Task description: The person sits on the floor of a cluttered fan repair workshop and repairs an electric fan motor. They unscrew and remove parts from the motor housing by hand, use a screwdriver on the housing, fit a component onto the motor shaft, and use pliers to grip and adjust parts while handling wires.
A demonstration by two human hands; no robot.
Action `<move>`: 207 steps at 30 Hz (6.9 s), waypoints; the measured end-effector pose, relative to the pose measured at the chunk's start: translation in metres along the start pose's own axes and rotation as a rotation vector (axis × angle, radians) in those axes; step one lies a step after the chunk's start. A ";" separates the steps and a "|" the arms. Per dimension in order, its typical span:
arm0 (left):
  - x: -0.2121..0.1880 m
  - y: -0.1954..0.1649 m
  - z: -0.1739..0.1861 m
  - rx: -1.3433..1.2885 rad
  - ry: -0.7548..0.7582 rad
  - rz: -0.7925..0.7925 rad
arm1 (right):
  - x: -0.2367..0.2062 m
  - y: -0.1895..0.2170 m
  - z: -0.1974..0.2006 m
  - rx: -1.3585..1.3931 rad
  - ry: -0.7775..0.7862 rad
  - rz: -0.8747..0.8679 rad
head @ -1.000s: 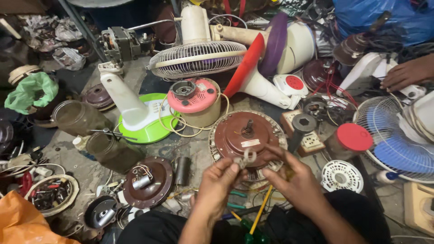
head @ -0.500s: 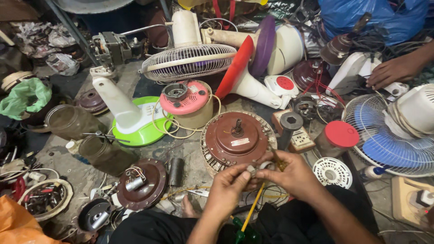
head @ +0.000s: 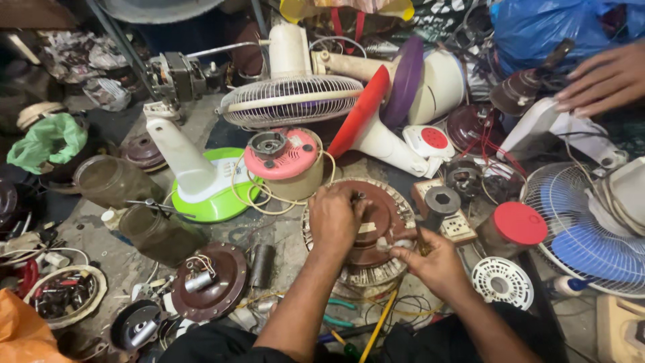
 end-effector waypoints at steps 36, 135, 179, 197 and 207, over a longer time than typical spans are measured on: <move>0.003 0.046 -0.006 -0.389 -0.048 -0.159 | 0.051 0.042 -0.026 -0.170 0.018 0.212; -0.049 0.052 -0.039 -0.505 -0.189 0.156 | 0.060 0.076 -0.041 -0.394 -0.068 0.553; -0.057 0.055 -0.041 -0.487 -0.255 0.059 | 0.020 0.060 -0.060 -0.345 -0.566 0.426; -0.055 0.063 -0.047 -0.653 -0.168 0.090 | 0.014 0.062 -0.061 -0.273 -0.506 0.414; -0.055 0.058 -0.037 -0.695 -0.174 0.088 | 0.018 0.060 -0.063 -0.247 -0.482 0.337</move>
Point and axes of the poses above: each hand's wrist, its own x-axis towards the middle knuckle, its own z-axis out of the back of the hand, y = z × x, the point moved 8 cm from there along x, towards the middle knuckle, and after that the axes turned 12 degrees about -z, right-handed, at the moved point
